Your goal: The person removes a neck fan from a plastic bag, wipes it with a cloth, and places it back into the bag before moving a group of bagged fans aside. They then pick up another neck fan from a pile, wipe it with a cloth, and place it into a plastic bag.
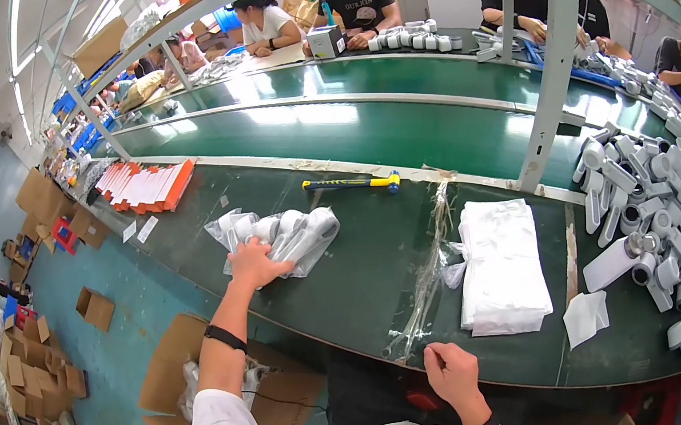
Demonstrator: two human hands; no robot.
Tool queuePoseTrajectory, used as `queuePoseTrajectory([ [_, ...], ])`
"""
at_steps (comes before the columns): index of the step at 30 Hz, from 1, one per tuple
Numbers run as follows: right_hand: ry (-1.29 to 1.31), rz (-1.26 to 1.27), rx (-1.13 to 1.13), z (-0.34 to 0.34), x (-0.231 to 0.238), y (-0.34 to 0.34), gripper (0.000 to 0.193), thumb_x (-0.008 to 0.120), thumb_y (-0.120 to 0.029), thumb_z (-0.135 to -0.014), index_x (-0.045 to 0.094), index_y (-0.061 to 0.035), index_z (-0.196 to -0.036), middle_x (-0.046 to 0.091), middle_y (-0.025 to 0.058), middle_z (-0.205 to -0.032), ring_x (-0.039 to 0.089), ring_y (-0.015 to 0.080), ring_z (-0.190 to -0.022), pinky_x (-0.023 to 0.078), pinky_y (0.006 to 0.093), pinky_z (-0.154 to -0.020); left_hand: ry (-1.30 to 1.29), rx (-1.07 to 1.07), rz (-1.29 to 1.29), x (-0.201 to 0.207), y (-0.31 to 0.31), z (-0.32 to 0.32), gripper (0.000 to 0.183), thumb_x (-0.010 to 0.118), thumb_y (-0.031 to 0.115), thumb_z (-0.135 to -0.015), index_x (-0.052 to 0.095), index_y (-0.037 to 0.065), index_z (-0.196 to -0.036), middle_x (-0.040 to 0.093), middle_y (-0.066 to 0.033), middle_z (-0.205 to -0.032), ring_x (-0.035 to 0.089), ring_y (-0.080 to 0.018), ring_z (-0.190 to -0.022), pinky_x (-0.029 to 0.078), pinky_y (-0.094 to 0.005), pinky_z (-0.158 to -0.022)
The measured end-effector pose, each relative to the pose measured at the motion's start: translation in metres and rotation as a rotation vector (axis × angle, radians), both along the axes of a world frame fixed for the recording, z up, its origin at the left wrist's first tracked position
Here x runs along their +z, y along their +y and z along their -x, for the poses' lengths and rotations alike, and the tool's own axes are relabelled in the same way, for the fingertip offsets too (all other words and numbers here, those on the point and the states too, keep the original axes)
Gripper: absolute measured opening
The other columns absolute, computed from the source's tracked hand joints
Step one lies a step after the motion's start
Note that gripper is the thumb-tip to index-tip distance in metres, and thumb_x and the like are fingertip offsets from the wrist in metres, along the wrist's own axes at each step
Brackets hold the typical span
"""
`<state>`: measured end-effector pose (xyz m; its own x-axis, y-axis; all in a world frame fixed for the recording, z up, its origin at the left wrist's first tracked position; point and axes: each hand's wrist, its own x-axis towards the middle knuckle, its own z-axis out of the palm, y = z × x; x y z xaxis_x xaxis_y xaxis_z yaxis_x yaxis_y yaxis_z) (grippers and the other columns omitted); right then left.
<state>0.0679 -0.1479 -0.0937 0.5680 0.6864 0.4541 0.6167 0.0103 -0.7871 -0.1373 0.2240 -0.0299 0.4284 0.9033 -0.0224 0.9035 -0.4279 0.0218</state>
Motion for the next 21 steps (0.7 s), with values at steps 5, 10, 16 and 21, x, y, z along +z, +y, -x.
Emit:
queuePoseTrajectory([
  [5, 0.008, 0.010, 0.011, -0.001, 0.000, -0.001, 0.006, 0.069, -0.006, -0.084, 0.067, -0.0010, -0.084, 0.063, 0.0112, -0.068, 0.061, 0.0200, -0.056, 0.047, 0.0288, -0.053, 0.034, -0.041, -0.019, 0.012, -0.001, -0.003, 0.075, 0.067, 0.067, -0.056, 0.073, 0.013, -0.108, 0.055, -0.0087, -0.123, 0.049, -0.0316, -0.118, 0.034, -0.0535, -0.099],
  [10, 0.005, -0.007, -0.012, -0.002, 0.000, 0.001, 0.005, 0.070, -0.008, -0.083, 0.067, -0.0039, -0.083, 0.061, 0.0097, -0.067, 0.060, 0.0226, -0.054, 0.047, 0.0314, -0.051, 0.055, -0.075, -0.023, 0.019, 0.001, -0.005, 0.072, 0.067, 0.065, -0.055, 0.074, 0.015, -0.106, 0.056, -0.0090, -0.122, 0.048, -0.0322, -0.118, 0.034, -0.0527, -0.098],
  [16, 0.027, -0.018, -0.003, 0.002, -0.004, 0.001, 0.005, 0.069, -0.007, -0.083, 0.066, -0.0028, -0.084, 0.061, 0.0102, -0.066, 0.059, 0.0220, -0.054, 0.046, 0.0311, -0.052, 0.177, -0.120, -0.092, 0.040, -0.006, 0.011, 0.068, 0.064, 0.065, -0.059, 0.074, 0.018, -0.106, 0.056, -0.0098, -0.123, 0.048, -0.0352, -0.118, 0.034, -0.0561, -0.097],
  [21, 0.076, 0.042, -0.017, 0.000, -0.006, -0.006, 0.008, 0.066, -0.006, -0.087, 0.066, 0.0014, -0.085, 0.060, 0.0065, -0.068, 0.053, 0.0117, -0.058, 0.043, 0.0261, -0.055, 0.150, -0.069, -0.122, 0.060, -0.022, 0.026, 0.067, 0.063, 0.064, -0.061, 0.073, 0.018, -0.108, 0.056, -0.0095, -0.124, 0.048, -0.0346, -0.119, 0.034, -0.0560, -0.096],
])
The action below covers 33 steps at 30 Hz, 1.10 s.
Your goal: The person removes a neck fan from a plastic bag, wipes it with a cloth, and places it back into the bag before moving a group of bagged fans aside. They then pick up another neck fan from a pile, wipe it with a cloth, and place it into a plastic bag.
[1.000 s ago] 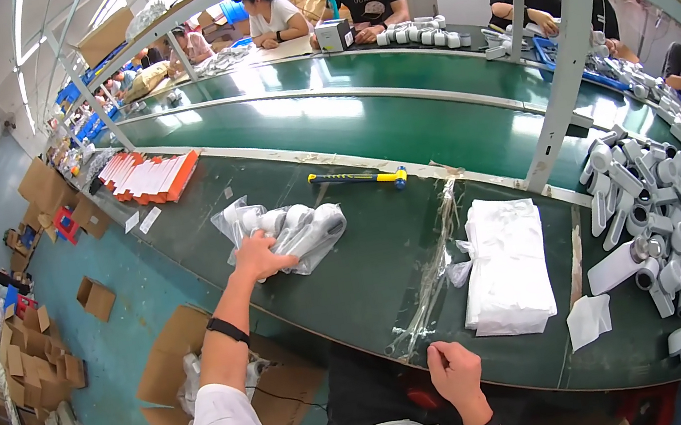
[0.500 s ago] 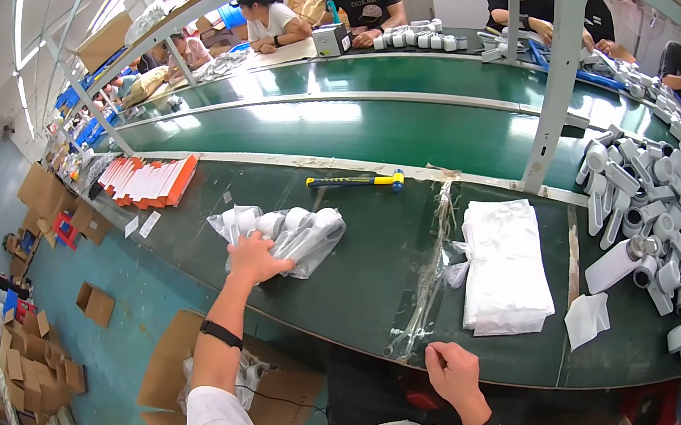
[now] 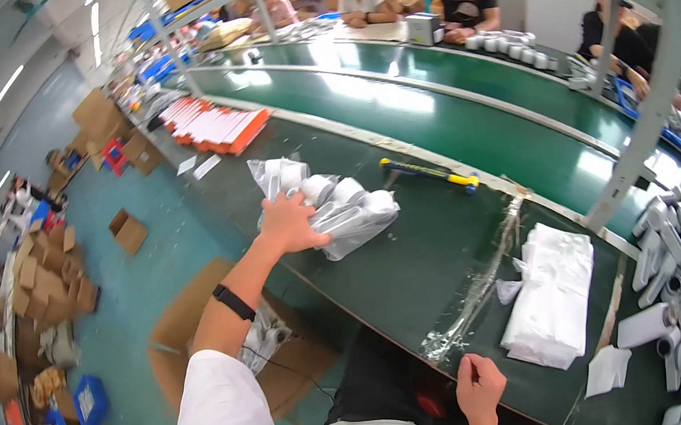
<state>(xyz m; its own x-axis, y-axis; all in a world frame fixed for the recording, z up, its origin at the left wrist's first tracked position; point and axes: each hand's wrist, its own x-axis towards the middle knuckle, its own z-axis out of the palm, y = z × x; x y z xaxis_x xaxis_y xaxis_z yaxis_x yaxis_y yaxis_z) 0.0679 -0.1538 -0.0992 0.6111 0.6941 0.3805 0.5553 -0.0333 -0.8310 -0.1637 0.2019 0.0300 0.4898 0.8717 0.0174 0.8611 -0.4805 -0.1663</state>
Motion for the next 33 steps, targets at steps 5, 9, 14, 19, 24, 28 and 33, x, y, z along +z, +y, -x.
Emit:
queuePoseTrajectory([
  [5, 0.026, 0.052, 0.051, 0.000, -0.002, 0.000, 0.010, 0.064, -0.007, -0.090, 0.065, 0.0022, -0.088, 0.060, 0.0054, -0.070, 0.052, 0.0094, -0.061, 0.042, 0.0247, -0.055, -0.193, 0.141, -0.083, 0.007, -0.034, 0.070, 0.070, 0.071, 0.064, -0.055, 0.075, 0.011, -0.101, 0.056, -0.0119, -0.128, 0.048, -0.0355, -0.119, 0.036, -0.0523, -0.096],
  [9, -0.030, 0.008, 0.072, -0.001, 0.000, 0.005, 0.010, 0.063, -0.006, -0.091, 0.065, 0.0029, -0.088, 0.060, 0.0052, -0.072, 0.051, 0.0085, -0.061, 0.041, 0.0229, -0.055, -0.257, 0.312, -0.127, -0.004, -0.068, 0.141, 0.070, 0.073, 0.062, -0.056, 0.074, 0.007, -0.101, 0.055, -0.0137, -0.130, 0.049, -0.0349, -0.119, 0.038, -0.0480, -0.098],
  [14, -0.008, 0.090, 0.100, -0.003, -0.002, 0.003, 0.009, 0.063, -0.006, -0.091, 0.065, 0.0029, -0.089, 0.059, 0.0034, -0.071, 0.049, 0.0078, -0.061, 0.040, 0.0230, -0.054, -0.278, 0.699, -0.145, -0.048, -0.125, 0.245, 0.075, 0.070, 0.064, -0.061, 0.072, 0.005, -0.107, 0.052, -0.0141, -0.136, 0.051, -0.0356, -0.118, 0.039, -0.0550, -0.097],
  [19, -0.044, 0.157, 0.055, -0.001, -0.002, 0.005, 0.011, 0.062, -0.007, -0.092, 0.065, 0.0029, -0.091, 0.058, 0.0027, -0.070, 0.049, 0.0077, -0.060, 0.039, 0.0225, -0.053, -0.281, 1.006, 0.011, -0.116, -0.172, 0.313, 0.080, 0.070, 0.064, -0.061, 0.068, 0.002, -0.113, 0.053, -0.0153, -0.134, 0.053, -0.0361, -0.118, 0.039, -0.0554, -0.099],
  [24, -0.094, 0.136, 0.032, 0.003, -0.002, 0.010, 0.013, 0.062, -0.009, -0.093, 0.065, 0.0029, -0.091, 0.059, 0.0024, -0.070, 0.048, 0.0079, -0.059, 0.038, 0.0227, -0.053, -0.282, 1.172, 0.180, -0.172, -0.194, 0.332, 0.080, 0.068, 0.062, -0.063, 0.067, 0.003, -0.118, 0.054, -0.0142, -0.132, 0.053, -0.0346, -0.119, 0.035, -0.0559, -0.103],
  [28, -0.097, 0.161, 0.008, 0.004, -0.004, 0.009, 0.014, 0.062, -0.010, -0.093, 0.065, 0.0028, -0.091, 0.059, 0.0024, -0.071, 0.047, 0.0075, -0.059, 0.038, 0.0226, -0.052, -0.340, 1.301, 0.210, -0.189, -0.192, 0.319, 0.077, 0.066, 0.061, -0.065, 0.067, 0.006, -0.119, 0.054, -0.0120, -0.131, 0.053, -0.0345, -0.119, 0.036, -0.0562, -0.101],
  [33, -0.106, 0.175, -0.045, 0.002, -0.007, 0.012, 0.014, 0.062, -0.011, -0.093, 0.065, 0.0025, -0.090, 0.059, 0.0019, -0.071, 0.047, 0.0068, -0.059, 0.038, 0.0220, -0.052, -0.271, 1.240, 0.155, -0.198, -0.141, 0.274, 0.074, 0.064, 0.060, -0.067, 0.067, 0.010, -0.120, 0.050, -0.0111, -0.135, 0.046, -0.0371, -0.125, 0.033, -0.0626, -0.099],
])
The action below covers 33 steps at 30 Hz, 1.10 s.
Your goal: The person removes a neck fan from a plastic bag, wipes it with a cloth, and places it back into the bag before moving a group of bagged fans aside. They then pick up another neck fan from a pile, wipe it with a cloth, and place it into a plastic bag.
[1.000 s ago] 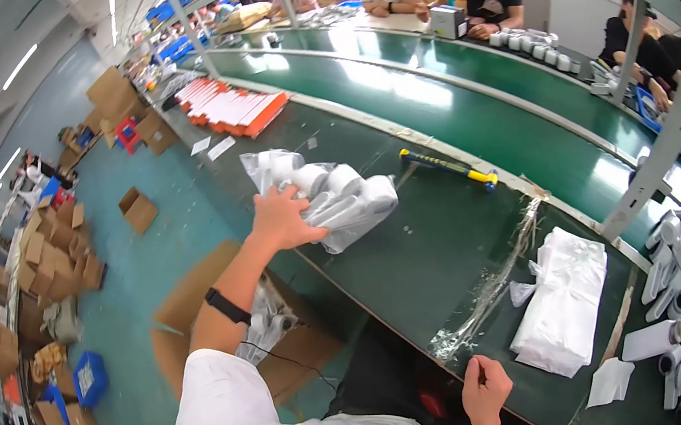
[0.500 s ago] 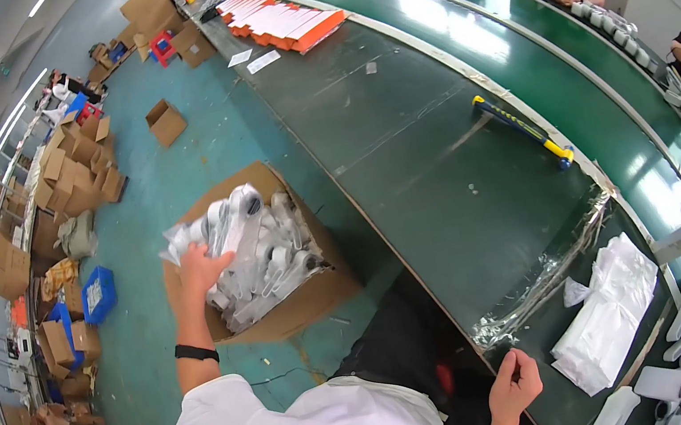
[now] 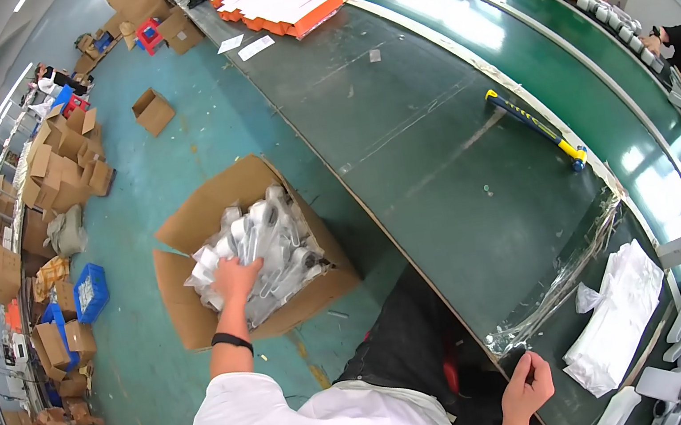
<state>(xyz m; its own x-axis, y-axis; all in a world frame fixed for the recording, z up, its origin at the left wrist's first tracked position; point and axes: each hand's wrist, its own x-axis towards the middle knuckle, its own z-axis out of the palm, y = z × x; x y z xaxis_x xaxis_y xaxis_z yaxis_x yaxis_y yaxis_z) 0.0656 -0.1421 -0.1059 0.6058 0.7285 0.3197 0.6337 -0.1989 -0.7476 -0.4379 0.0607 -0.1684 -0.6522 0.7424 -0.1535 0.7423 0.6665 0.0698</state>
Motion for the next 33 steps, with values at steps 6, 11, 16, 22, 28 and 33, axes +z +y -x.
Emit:
queuePoseTrajectory([
  [6, 0.029, 0.019, -0.017, -0.001, -0.002, -0.001, 0.014, 0.063, -0.011, -0.093, 0.065, 0.0024, -0.089, 0.058, 0.0003, -0.069, 0.047, 0.0054, -0.058, 0.037, 0.0210, -0.051, 0.020, 0.058, 0.063, -0.034, 0.049, -0.038, 0.067, 0.060, 0.059, -0.072, 0.068, 0.012, -0.118, 0.050, -0.0109, -0.133, 0.044, -0.0415, -0.124, 0.034, -0.0661, -0.094],
  [11, 0.032, 0.013, -0.042, 0.003, 0.001, 0.003, 0.014, 0.063, -0.010, -0.093, 0.065, 0.0024, -0.089, 0.057, 0.0002, -0.068, 0.046, 0.0050, -0.057, 0.037, 0.0208, -0.051, -0.075, 0.168, 0.135, -0.058, 0.053, -0.054, 0.067, 0.059, 0.061, -0.074, 0.067, 0.012, -0.118, 0.049, -0.0115, -0.134, 0.044, -0.0421, -0.123, 0.035, -0.0662, -0.093],
  [16, 0.024, 0.012, -0.050, 0.000, -0.001, 0.003, 0.014, 0.063, -0.011, -0.093, 0.065, 0.0023, -0.089, 0.057, 0.0002, -0.067, 0.046, 0.0051, -0.057, 0.037, 0.0207, -0.051, -0.182, -0.017, 0.250, -0.060, 0.042, -0.071, 0.078, 0.057, 0.066, -0.076, 0.052, 0.017, -0.136, 0.043, -0.0120, -0.142, 0.039, -0.0444, -0.129, 0.033, -0.0711, -0.095],
  [22, 0.037, -0.005, -0.041, 0.002, 0.003, 0.003, 0.014, 0.063, -0.011, -0.093, 0.066, 0.0024, -0.089, 0.059, 0.0011, -0.069, 0.047, 0.0059, -0.059, 0.038, 0.0213, -0.052, -0.267, -0.082, 0.089, -0.058, 0.021, -0.050, 0.069, 0.058, 0.059, -0.081, 0.051, 0.022, -0.138, 0.045, -0.0115, -0.143, 0.045, -0.0408, -0.128, 0.030, -0.0739, -0.096],
  [28, 0.016, -0.032, 0.010, 0.004, 0.001, 0.000, 0.013, 0.063, -0.010, -0.092, 0.066, 0.0027, -0.089, 0.060, 0.0026, -0.070, 0.049, 0.0076, -0.060, 0.040, 0.0226, -0.054, -0.172, -0.013, 0.018, -0.043, 0.005, -0.024, 0.055, 0.062, 0.049, -0.082, 0.061, 0.019, -0.128, 0.052, -0.0109, -0.134, 0.052, -0.0346, -0.122, 0.036, -0.0679, -0.095],
  [33, 0.034, -0.096, 0.032, 0.007, 0.006, -0.002, 0.010, 0.063, -0.007, -0.091, 0.066, 0.0025, -0.090, 0.061, 0.0055, -0.072, 0.052, 0.0095, -0.060, 0.042, 0.0239, -0.055, -0.092, -0.145, -0.260, -0.016, 0.014, -0.015, 0.051, 0.064, 0.045, -0.082, 0.064, 0.012, -0.120, 0.058, -0.0137, -0.124, 0.056, -0.0355, -0.114, 0.042, -0.0555, -0.094],
])
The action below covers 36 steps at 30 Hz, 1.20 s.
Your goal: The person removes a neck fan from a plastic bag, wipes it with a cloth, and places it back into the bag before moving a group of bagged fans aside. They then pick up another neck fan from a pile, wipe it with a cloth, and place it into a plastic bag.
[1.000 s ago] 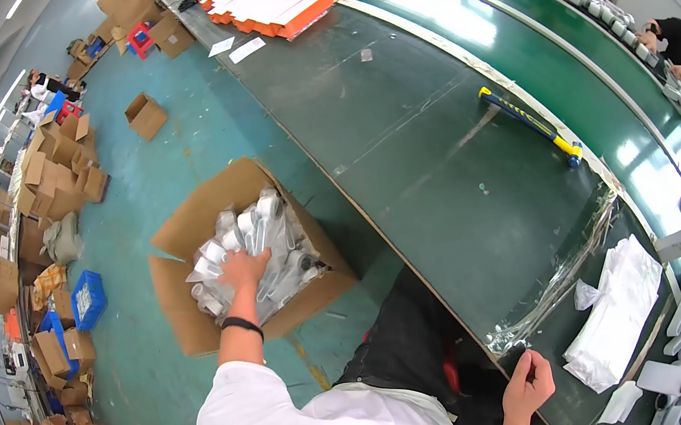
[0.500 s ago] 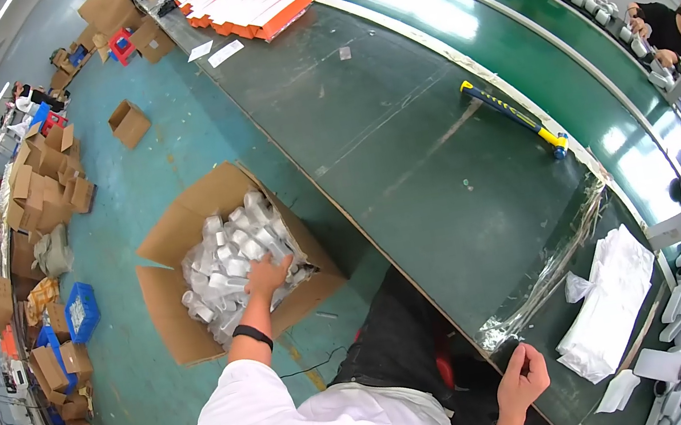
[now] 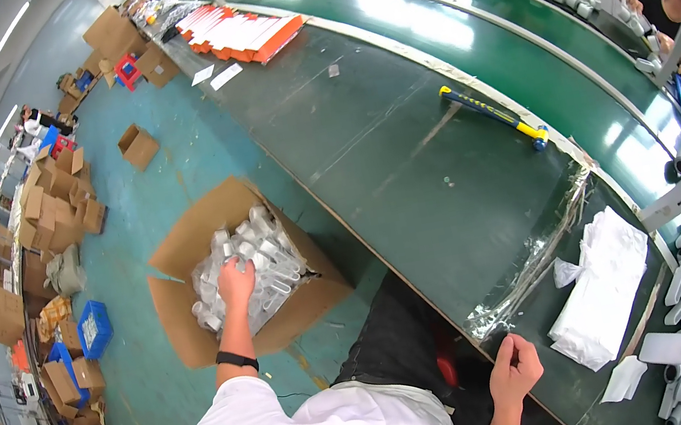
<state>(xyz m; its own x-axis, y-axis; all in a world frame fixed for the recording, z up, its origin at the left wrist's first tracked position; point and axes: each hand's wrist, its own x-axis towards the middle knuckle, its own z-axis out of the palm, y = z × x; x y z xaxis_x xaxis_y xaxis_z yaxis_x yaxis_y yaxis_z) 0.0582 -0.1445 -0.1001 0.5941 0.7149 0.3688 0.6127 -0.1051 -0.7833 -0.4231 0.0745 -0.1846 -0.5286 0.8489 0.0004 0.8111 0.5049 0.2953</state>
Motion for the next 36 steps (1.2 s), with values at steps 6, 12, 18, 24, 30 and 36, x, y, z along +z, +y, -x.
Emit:
queuePoseTrajectory([
  [6, -0.056, 0.045, -0.038, -0.006, 0.012, 0.004, 0.003, 0.069, -0.006, -0.081, 0.069, -0.0040, -0.080, 0.064, 0.0120, -0.068, 0.063, 0.0249, -0.058, 0.049, 0.0321, -0.054, -0.191, -0.495, -0.623, 0.074, 0.039, -0.093, 0.029, 0.066, 0.015, -0.086, 0.064, 0.001, -0.112, 0.064, -0.0134, -0.109, 0.061, -0.0231, -0.097, 0.049, -0.0335, -0.085],
  [12, 0.277, -0.108, 0.166, -0.009, 0.044, -0.026, 0.010, 0.072, -0.005, -0.082, 0.070, -0.0028, -0.092, 0.063, 0.0052, -0.069, 0.058, 0.0094, -0.057, 0.045, 0.0241, -0.052, -0.558, -1.119, -0.774, 0.147, 0.017, -0.259, 0.026, 0.058, -0.002, -0.088, 0.061, 0.001, -0.114, 0.060, -0.0089, -0.113, 0.058, -0.0173, -0.097, 0.047, -0.0293, -0.085],
  [18, 0.157, -0.149, -0.258, -0.056, 0.081, -0.108, 0.011, 0.067, -0.002, -0.084, 0.068, -0.0015, -0.095, 0.064, 0.0024, -0.073, 0.058, 0.0081, -0.063, 0.047, 0.0221, -0.056, -1.104, -1.188, -0.277, 0.110, -0.007, -0.369, 0.026, 0.065, 0.001, -0.084, 0.061, 0.000, -0.109, 0.062, -0.0094, -0.106, 0.061, -0.0157, -0.089, 0.049, -0.0281, -0.081],
  [24, 0.368, -0.271, -0.788, -0.163, 0.045, -0.186, 0.015, 0.065, -0.010, -0.088, 0.067, 0.0007, -0.099, 0.064, 0.0015, -0.076, 0.057, 0.0068, -0.069, 0.047, 0.0220, -0.065, -1.058, -1.175, -0.163, 0.072, 0.000, -0.367, 0.020, 0.062, 0.004, -0.091, 0.062, -0.001, -0.110, 0.065, -0.0043, -0.100, 0.060, -0.0115, -0.091, 0.048, -0.0247, -0.083],
  [30, 0.056, -0.030, -1.058, -0.240, 0.035, -0.231, 0.026, 0.067, -0.013, -0.085, 0.064, -0.0002, -0.108, 0.064, 0.0037, -0.082, 0.059, 0.0125, -0.071, 0.049, 0.0276, -0.068, -1.150, -1.113, -0.106, 0.079, -0.002, -0.372, 0.018, 0.061, 0.004, -0.091, 0.062, -0.002, -0.109, 0.065, -0.0056, -0.100, 0.060, -0.0112, -0.089, 0.049, -0.0247, -0.082],
  [36, -0.078, 0.174, -1.020, -0.268, 0.042, -0.227, 0.040, 0.070, -0.019, -0.081, 0.059, -0.0039, -0.117, 0.062, 0.0094, -0.096, 0.060, 0.0207, -0.081, 0.050, 0.0344, -0.074, -1.190, -1.036, -0.118, 0.081, -0.002, -0.374, 0.015, 0.060, 0.003, -0.092, 0.062, -0.003, -0.107, 0.064, -0.0070, -0.097, 0.061, -0.0128, -0.086, 0.050, -0.0253, -0.081],
])
